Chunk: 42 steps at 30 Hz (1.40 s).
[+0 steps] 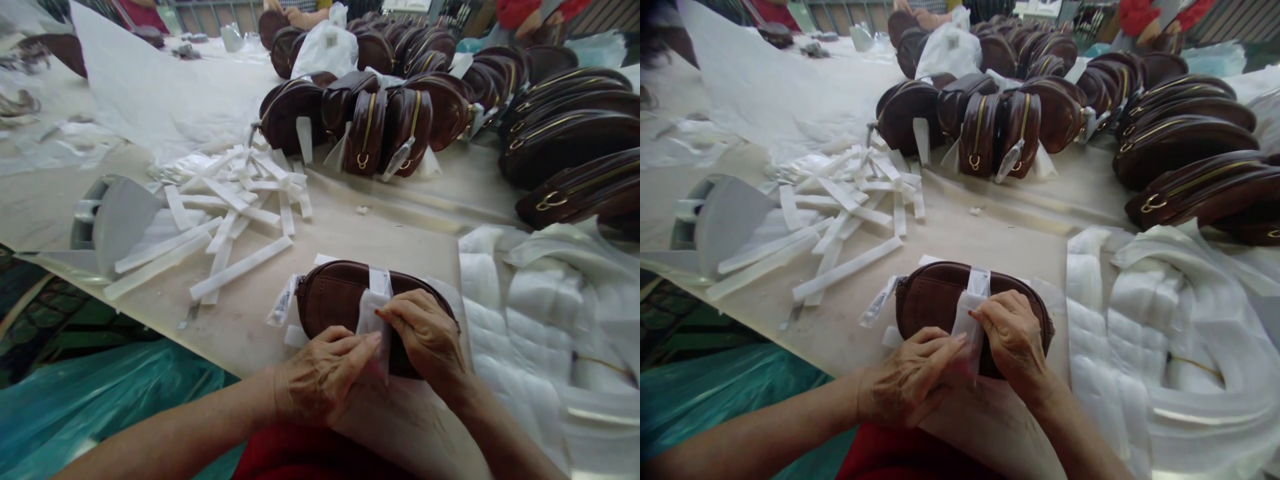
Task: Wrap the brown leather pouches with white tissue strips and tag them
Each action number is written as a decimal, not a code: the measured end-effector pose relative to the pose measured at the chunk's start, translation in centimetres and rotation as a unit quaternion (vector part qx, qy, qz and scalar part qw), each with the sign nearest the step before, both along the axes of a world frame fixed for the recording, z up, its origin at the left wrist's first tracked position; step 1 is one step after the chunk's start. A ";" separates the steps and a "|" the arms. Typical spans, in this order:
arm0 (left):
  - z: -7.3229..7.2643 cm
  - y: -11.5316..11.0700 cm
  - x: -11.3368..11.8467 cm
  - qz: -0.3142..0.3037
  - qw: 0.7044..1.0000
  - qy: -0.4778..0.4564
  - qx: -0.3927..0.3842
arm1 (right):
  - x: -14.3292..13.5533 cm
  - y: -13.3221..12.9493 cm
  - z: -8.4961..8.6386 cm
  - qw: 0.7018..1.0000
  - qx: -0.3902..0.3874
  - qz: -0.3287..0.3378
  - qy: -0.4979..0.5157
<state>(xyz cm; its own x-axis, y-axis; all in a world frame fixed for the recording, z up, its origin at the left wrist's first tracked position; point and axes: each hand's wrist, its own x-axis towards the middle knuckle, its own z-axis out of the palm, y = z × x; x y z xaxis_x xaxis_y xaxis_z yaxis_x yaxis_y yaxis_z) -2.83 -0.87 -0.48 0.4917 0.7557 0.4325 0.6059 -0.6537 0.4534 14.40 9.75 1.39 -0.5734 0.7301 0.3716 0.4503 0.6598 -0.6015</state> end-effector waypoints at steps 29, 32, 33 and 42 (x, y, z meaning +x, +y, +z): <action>0.9 1.6 1.4 0.057 0.963 0.232 0.127 | -0.3 -0.1 -2.1 0.997 0.020 -0.077 0.002; 0.8 1.6 1.4 0.064 0.961 0.235 0.134 | -0.7 0.1 -1.8 0.994 0.024 -0.110 0.009; 0.7 1.6 1.5 0.066 0.960 0.235 0.139 | -0.6 0.0 -1.5 0.992 0.026 -0.121 0.020; 0.5 1.3 1.8 0.067 0.965 0.200 0.155 | 15.0 -2.4 3.7 0.894 0.172 -0.413 -0.024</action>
